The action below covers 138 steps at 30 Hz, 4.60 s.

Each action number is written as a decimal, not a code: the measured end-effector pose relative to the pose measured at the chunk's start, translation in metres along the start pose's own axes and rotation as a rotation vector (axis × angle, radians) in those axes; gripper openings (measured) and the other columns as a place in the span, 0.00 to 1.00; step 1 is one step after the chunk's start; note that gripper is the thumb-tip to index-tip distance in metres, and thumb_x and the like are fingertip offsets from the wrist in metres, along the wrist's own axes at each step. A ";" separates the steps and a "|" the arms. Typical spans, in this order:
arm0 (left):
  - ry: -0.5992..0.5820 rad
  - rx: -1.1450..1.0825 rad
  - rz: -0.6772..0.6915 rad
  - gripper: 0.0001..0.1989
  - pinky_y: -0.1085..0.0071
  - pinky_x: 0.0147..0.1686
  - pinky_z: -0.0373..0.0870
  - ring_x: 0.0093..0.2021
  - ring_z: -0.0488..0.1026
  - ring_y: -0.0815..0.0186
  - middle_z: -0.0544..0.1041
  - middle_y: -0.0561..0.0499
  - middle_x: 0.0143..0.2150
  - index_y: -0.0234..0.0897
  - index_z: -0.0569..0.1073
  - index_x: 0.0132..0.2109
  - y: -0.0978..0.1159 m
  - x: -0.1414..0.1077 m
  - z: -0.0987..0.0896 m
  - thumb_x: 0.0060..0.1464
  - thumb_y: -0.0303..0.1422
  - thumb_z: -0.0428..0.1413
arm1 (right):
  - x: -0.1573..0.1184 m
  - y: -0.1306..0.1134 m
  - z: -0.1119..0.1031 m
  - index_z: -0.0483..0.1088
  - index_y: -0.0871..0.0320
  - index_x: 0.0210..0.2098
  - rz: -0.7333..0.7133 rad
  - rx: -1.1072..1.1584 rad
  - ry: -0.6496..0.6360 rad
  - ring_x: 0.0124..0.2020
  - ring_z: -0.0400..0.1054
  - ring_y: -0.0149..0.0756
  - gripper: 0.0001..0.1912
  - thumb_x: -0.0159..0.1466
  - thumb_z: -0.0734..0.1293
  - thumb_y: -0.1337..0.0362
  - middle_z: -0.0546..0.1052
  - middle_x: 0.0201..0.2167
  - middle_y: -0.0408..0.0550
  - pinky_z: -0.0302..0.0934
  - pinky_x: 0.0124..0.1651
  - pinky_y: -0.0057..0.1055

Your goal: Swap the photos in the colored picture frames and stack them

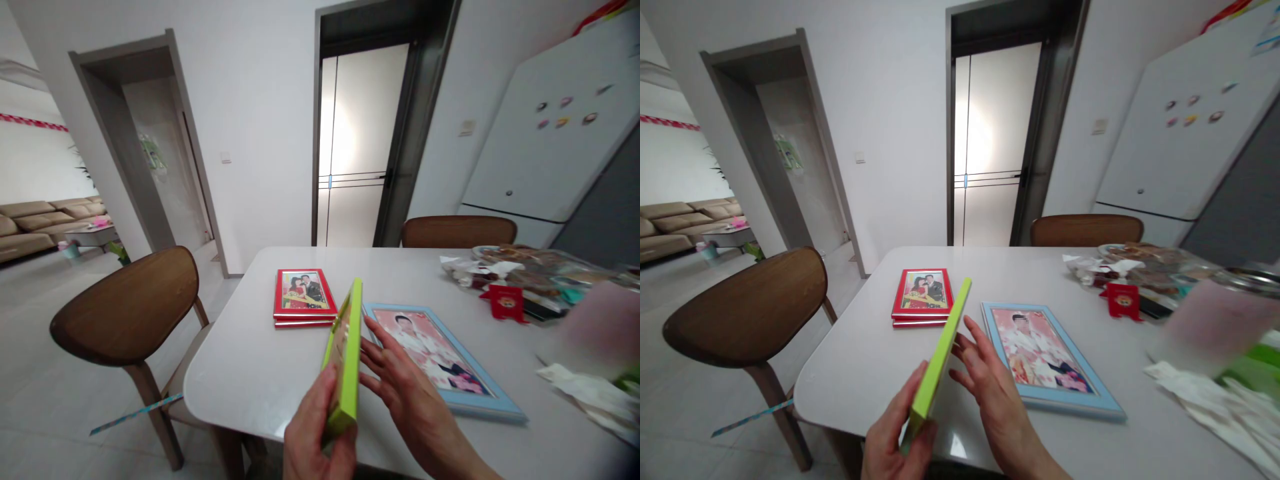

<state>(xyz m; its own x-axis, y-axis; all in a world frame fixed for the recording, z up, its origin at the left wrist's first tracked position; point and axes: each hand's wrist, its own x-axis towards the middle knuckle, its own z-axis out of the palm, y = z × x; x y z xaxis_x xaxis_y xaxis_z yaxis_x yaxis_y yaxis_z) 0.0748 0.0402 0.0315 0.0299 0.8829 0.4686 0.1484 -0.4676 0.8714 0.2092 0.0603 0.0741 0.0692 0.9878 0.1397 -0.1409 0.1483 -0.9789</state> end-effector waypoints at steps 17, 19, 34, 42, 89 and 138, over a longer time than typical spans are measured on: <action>-0.462 0.609 0.101 0.24 0.59 0.53 0.56 0.55 0.59 0.57 0.62 0.42 0.55 0.36 0.62 0.53 -0.045 0.002 -0.027 0.47 0.31 0.51 | 0.010 0.070 -0.038 0.57 0.67 0.52 0.052 -0.857 -0.011 0.38 0.67 0.38 0.30 0.49 0.58 0.67 0.72 0.40 0.55 0.59 0.42 0.32; -0.302 0.642 -0.028 0.24 0.57 0.54 0.54 0.55 0.58 0.57 0.63 0.41 0.55 0.34 0.64 0.52 -0.053 0.011 -0.041 0.45 0.29 0.51 | 0.010 0.069 -0.039 0.62 0.65 0.48 0.002 -1.008 -0.043 0.40 0.65 0.39 0.26 0.49 0.58 0.67 0.71 0.40 0.55 0.57 0.44 0.33; -0.131 0.436 -0.191 0.25 0.61 0.55 0.52 0.55 0.58 0.60 0.61 0.42 0.56 0.31 0.64 0.51 -0.073 0.013 -0.047 0.42 0.24 0.49 | 0.034 0.068 -0.026 0.71 0.58 0.31 -0.093 -1.315 -0.125 0.34 0.65 0.33 0.12 0.54 0.57 0.70 0.66 0.36 0.51 0.58 0.38 0.27; -0.100 0.410 -0.199 0.25 0.64 0.56 0.51 0.56 0.57 0.61 0.61 0.42 0.56 0.30 0.63 0.51 -0.076 0.009 -0.045 0.43 0.24 0.48 | 0.030 0.058 -0.004 0.70 0.55 0.37 -0.281 -1.339 -0.121 0.43 0.59 0.40 0.12 0.56 0.59 0.67 0.67 0.42 0.52 0.53 0.44 0.34; -0.162 0.577 -0.169 0.26 0.62 0.56 0.51 0.57 0.55 0.61 0.58 0.37 0.57 0.23 0.59 0.53 -0.077 0.010 -0.041 0.44 0.23 0.44 | 0.008 0.051 -0.002 0.73 0.48 0.27 -0.261 -0.992 -0.614 0.51 0.52 0.39 0.06 0.50 0.66 0.64 0.65 0.47 0.42 0.44 0.52 0.37; -0.166 0.460 -0.045 0.26 0.57 0.54 0.53 0.56 0.56 0.57 0.61 0.42 0.55 0.34 0.59 0.53 -0.029 0.024 -0.055 0.44 0.32 0.52 | 0.027 0.022 -0.020 0.40 0.53 0.57 0.363 -0.121 -0.001 0.18 0.65 0.31 0.35 0.51 0.55 0.69 0.71 0.22 0.40 0.58 0.22 0.27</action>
<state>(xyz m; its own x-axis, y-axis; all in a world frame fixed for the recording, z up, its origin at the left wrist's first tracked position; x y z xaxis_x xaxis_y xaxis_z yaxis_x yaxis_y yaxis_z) 0.0166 0.0726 0.0258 0.1651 0.9144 0.3697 0.5731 -0.3940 0.7186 0.2278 0.0892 0.0529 0.0354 0.9750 -0.2194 -0.0388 -0.2181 -0.9752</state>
